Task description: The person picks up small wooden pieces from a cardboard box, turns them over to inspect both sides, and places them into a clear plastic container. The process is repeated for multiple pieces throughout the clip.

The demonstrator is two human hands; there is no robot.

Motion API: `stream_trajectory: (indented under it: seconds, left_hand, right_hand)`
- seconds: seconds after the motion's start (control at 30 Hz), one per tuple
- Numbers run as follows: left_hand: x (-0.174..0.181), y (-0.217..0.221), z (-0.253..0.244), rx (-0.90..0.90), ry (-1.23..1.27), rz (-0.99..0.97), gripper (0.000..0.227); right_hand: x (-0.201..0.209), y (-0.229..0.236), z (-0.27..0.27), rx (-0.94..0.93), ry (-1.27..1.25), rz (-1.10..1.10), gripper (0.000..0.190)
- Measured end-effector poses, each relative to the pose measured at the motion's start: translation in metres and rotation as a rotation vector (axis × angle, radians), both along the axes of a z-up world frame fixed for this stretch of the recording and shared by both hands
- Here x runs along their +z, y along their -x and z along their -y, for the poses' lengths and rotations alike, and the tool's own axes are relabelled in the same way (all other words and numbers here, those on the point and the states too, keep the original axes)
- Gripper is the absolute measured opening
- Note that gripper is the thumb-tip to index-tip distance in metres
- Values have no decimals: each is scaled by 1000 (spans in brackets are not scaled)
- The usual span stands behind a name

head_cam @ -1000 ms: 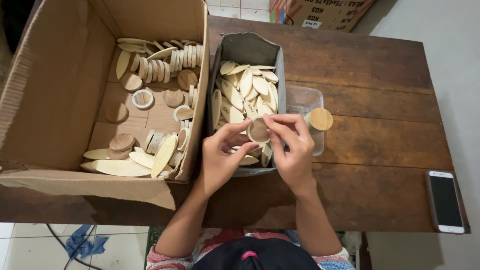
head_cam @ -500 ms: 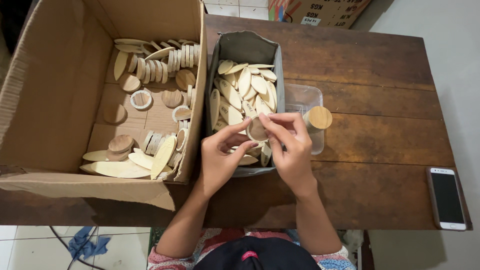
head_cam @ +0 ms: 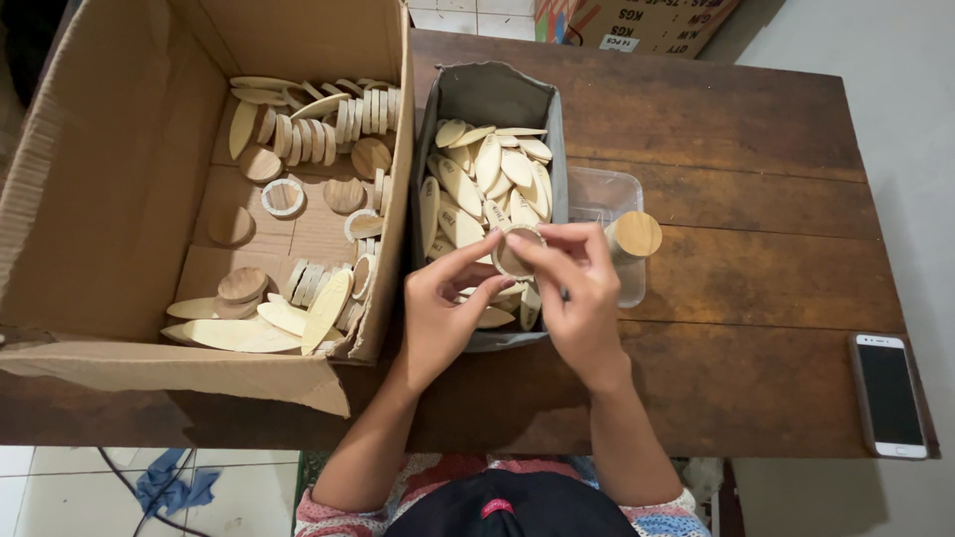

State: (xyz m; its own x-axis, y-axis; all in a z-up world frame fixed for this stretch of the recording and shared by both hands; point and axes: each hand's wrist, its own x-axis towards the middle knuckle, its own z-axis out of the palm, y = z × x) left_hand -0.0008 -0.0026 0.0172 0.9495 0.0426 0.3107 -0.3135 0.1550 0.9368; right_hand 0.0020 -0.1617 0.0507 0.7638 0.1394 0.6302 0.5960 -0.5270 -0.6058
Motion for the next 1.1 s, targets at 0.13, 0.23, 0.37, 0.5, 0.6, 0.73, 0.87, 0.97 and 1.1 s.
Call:
stream_trajectory:
  seconds: [0.13, 0.23, 0.37, 0.5, 0.6, 0.73, 0.87, 0.97, 1.1]
  left_hand:
    - [-7, -3, 3, 33, 13, 74, 49]
    - [-7, -3, 2, 87, -86, 156, 49]
    - [-4, -2, 2, 126, -211, 220, 45]
    - [5, -1, 2, 83, -81, 181, 43]
    - [-15, -6, 4, 73, 18, 123, 43]
    - [-12, -5, 4, 97, 47, 97, 42]
    - [-9, -4, 5, 92, 61, 103, 45]
    - [-12, -5, 4, 84, 58, 96, 44]
    - [-10, -5, 3, 55, 73, 88, 40]
  right_hand:
    - [-8, -1, 2, -55, -152, -16, 24]
    - [-7, -1, -2, -44, -80, 30, 23]
    - [-11, -1, 0, -16, -55, 29, 26]
    - [-8, -1, 4, 64, -163, -27, 32]
    - [-12, -1, 4, 119, -272, -47, 28]
    - [-9, -1, 7, 92, -178, 18, 16]
    - [-10, -3, 10, 114, -117, -15, 14]
    - [-11, -3, 10, 118, -144, -33, 21]
    - [-14, -2, 11, 97, -269, -81, 16]
